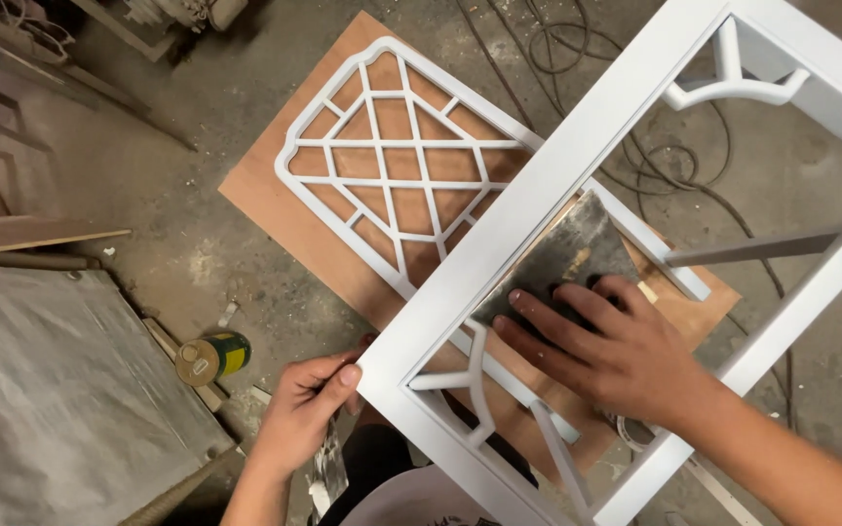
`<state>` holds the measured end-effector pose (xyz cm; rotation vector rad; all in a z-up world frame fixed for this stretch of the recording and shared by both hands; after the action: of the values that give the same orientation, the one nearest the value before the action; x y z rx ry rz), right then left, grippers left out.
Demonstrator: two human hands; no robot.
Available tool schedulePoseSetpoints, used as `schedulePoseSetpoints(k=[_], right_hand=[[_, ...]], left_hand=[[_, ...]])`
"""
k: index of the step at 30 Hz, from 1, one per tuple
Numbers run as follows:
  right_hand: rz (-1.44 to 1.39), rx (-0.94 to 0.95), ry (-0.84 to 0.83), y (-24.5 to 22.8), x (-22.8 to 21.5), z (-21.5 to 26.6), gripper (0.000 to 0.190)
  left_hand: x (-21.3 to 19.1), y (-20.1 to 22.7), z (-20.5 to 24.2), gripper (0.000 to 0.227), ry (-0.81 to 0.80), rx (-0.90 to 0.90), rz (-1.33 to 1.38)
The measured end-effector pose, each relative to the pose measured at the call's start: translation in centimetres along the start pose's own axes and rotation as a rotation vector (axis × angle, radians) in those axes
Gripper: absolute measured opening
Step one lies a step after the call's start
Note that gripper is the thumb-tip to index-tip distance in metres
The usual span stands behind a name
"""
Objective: The person applies a white filler substance to the joints and crevices of a white metal chair frame using a putty knife. They scoop the filler from a small container and spread it into the gaps, then smooth the surface.
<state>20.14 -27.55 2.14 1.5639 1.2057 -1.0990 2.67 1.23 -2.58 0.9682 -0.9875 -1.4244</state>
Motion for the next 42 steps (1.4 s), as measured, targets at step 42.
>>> schedulePoseSetpoints(k=[42], right_hand=[[-0.337, 1.105, -0.446, -13.9, -5.6, -7.2, 0.07]], left_hand=[[-3.8, 4.2, -10.8, 0.075, -0.777, -0.038, -0.171]])
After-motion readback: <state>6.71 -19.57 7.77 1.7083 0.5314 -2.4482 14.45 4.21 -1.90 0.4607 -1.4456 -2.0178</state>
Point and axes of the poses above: each hand's wrist, its own z-axis away from the middle knuckle, its own x-axis out of the palm, y = z × x, the point moved 2 cm from there along -z, towards the middle knuckle, and after that the axes turned 14 degrees about -y, right-handed, at the moved point
